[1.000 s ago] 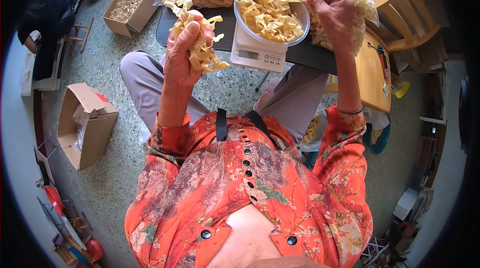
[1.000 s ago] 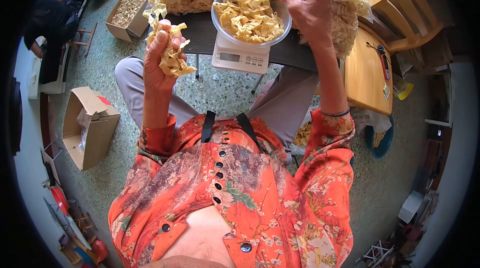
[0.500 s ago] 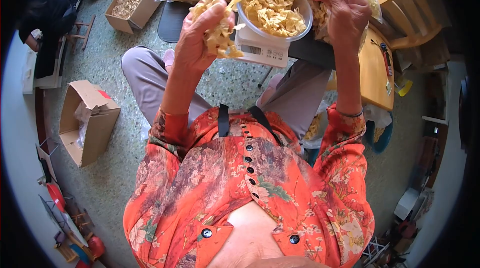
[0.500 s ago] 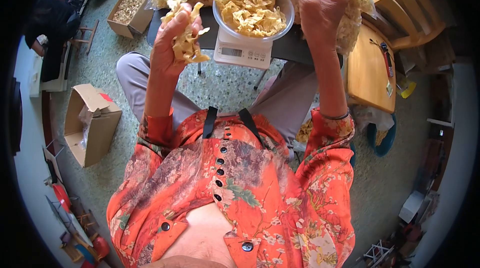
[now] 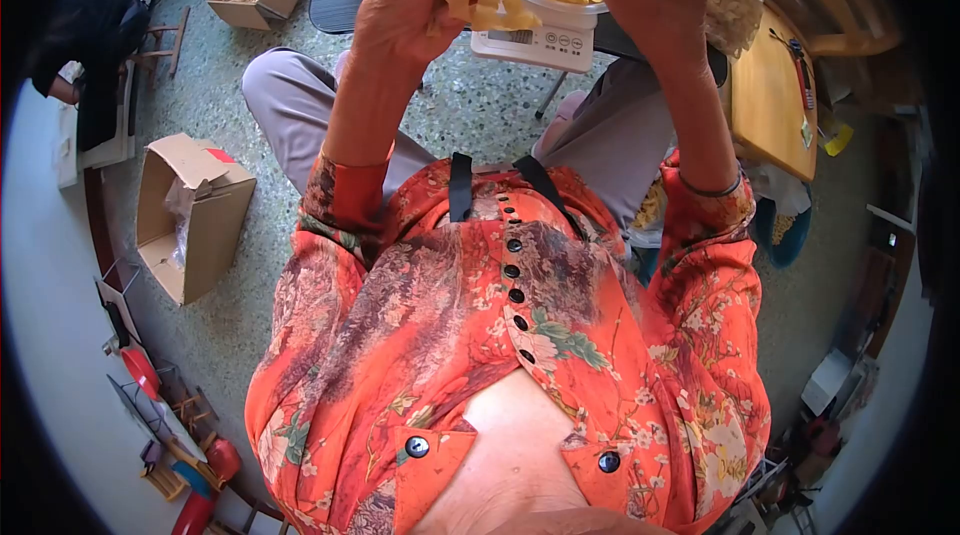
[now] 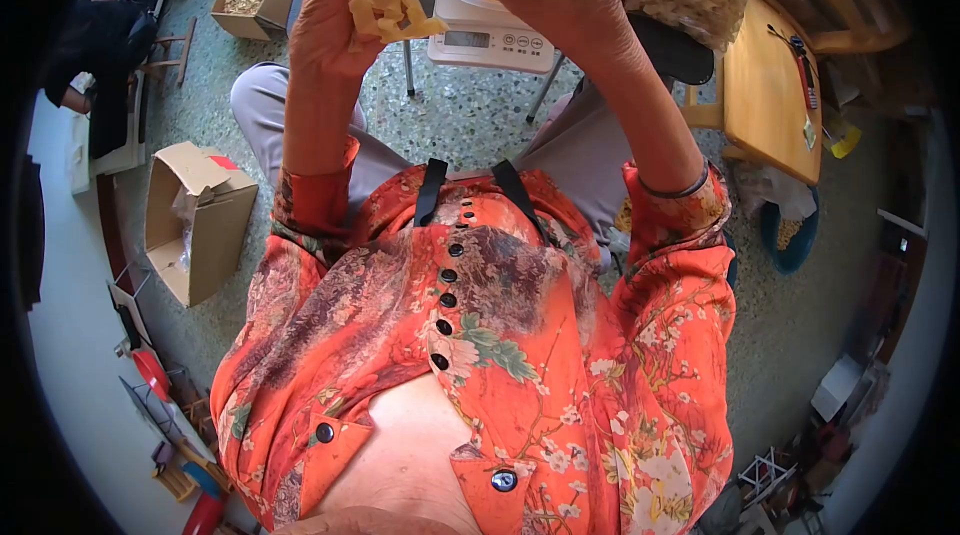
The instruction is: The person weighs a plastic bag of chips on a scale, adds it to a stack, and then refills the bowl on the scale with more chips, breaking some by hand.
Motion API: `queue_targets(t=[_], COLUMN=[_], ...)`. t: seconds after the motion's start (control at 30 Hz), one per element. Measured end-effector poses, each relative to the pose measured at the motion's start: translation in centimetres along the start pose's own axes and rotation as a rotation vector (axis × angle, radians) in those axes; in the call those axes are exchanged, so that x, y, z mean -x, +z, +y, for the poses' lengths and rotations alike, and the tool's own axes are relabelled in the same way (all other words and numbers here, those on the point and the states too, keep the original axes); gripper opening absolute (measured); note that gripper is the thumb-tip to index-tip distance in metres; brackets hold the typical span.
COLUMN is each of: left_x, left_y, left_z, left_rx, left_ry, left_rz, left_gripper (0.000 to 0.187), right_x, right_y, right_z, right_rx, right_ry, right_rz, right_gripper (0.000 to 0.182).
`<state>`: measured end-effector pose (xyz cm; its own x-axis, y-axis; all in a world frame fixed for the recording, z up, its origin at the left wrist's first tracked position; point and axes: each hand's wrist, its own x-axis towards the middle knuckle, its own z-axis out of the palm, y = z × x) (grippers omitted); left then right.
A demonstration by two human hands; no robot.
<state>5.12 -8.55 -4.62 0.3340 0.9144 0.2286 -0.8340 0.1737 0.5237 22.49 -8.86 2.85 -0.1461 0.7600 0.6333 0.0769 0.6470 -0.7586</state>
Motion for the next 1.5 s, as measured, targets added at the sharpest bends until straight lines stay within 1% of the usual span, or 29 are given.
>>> queue_targets(t=[0.03,0.1,0.13,0.17,0.23,0.3,0.37,0.5,0.57,0.6,0.67,0.7,0.73,0.77,0.8,0.87,0.97,1.03,1.07,1.1,1.13,1.17,1.2,1.23,1.27,1.3,1.37,1.43,1.5], left_x=[0.1,0.1,0.1,0.0,0.0,0.0,0.2,0.5,1.3,1.8,3.1,4.3,5.0,5.8,6.7,8.5,11.2,11.8,11.8,11.7,11.9,11.3,11.0,10.7,9.5,9.1,8.2,7.3,6.8], left_y=[0.9,0.7,0.2,-0.3,-0.2,0.5,0.8,0.9,0.6,0.5,0.9,2.0,2.0,1.7,1.2,-0.4,-0.5,-0.3,-0.3,-0.4,0.4,0.7,1.2,1.1,3.2,3.2,3.1,3.5,4.4], left_z=[0.0,0.0,0.2,0.3,0.3,0.4,0.4,0.7,1.2,2.1,3.9,1.7,3.4,5.5,5.9,5.8,4.7,3.1,2.5,1.4,0.6,-0.2,-0.7,-1.2,-1.6,-3.2,-6.2,-8.1,-9.3], left_rx=[-0.024,-0.049,-0.049,-0.050,-0.096,-0.140,-0.160,-0.135,-0.111,-0.111,-0.276,-0.736,-0.523,-0.310,-0.226,-0.076,-0.121,-0.161,-0.132,-0.112,-0.172,-0.186,-0.318,-0.459,-0.545,-0.580,-0.627,-0.565,-0.493], left_ry=[0.002,0.006,-0.034,-0.075,-0.051,-0.024,0.044,0.069,0.105,0.106,0.155,0.656,0.425,0.189,0.195,0.188,0.172,0.178,0.122,0.074,0.026,-0.072,-0.210,-0.419,-0.521,-0.570,-0.548,-0.630,-0.738], left_rz=[0.029,0.059,0.040,0.020,0.024,0.029,0.093,0.126,0.243,0.242,0.149,0.231,0.187,0.141,0.083,-0.065,-0.036,-0.151,-0.174,-0.257,-0.151,-0.221,-0.221,-0.211,-0.178,-0.215,-0.295,-0.327,-0.342], left_gripper=[0.044,0.043,0.041,0.038,0.036,0.033,0.030,0.032,0.038,0.038,0.027,0.020,0.019,0.019,0.020,0.020,0.030,0.024,0.020,0.020,0.020,0.025,0.031,0.035,0.036,0.036,0.035,0.041,0.037], right_x=[-0.1,-0.3,-0.4,-0.4,-0.4,-0.4,-0.3,-0.1,0.4,1.0,3.0,4.1,5.4,7.1,8.8,12.1,17.5,20.1,20.9,21.8,21.9,22.1,22.4,22.4,22.1,22.0,22.7,23.2,23.7], right_y=[0.0,0.1,0.2,0.4,0.4,0.2,0.3,0.5,0.0,-0.4,-1.8,-2.5,-3.2,-3.8,-4.1,-4.0,-3.7,-3.0,-2.9,-2.7,-2.1,-1.8,-2.0,-2.0,-1.9,-1.8,-2.5,-3.2,-3.2], right_z=[0.1,0.3,0.2,0.1,-0.8,-2.2,-1.2,-0.7,-0.7,-0.7,-1.5,-1.9,-1.9,-1.7,-1.6,-1.6,-1.3,-0.9,-0.4,-0.1,-0.2,-0.2,0.0,-0.2,-0.6,-0.9,-0.7,-1.0,-1.3], right_rx=[-0.001,0.123,0.121,0.109,0.098,0.285,0.268,0.235,0.146,0.060,0.086,0.112,0.115,0.132,0.151,0.135,-0.082,-0.377,-0.428,-0.432,-0.596,-0.759,-0.793,-0.795,-0.835,-0.872,-0.867,-0.872,-0.854], right_ry=[0.000,-0.219,-0.220,-0.177,-0.135,0.029,-0.010,-0.130,-0.103,-0.072,-0.009,0.054,0.054,0.044,0.035,0.168,0.756,0.929,0.937,0.938,0.917,0.890,0.887,0.887,0.859,0.827,0.828,0.821,0.772], right_rz=[0.000,-0.083,-0.084,-0.084,-0.083,-0.114,-0.112,-0.082,-0.048,-0.009,-0.024,-0.037,-0.031,-0.118,-0.203,-0.292,-0.302,-0.198,-0.251,-0.242,-0.147,-0.051,-0.059,-0.057,0.047,0.149,0.181,0.241,0.288], right_gripper=[0.012,0.009,0.009,0.008,0.007,0.007,0.008,0.008,0.008,0.008,0.010,0.013,0.013,0.012,0.010,0.010,0.011,0.015,0.034,0.034,0.046,0.059,0.082,0.082,0.085,0.089,0.092,0.093,0.091])
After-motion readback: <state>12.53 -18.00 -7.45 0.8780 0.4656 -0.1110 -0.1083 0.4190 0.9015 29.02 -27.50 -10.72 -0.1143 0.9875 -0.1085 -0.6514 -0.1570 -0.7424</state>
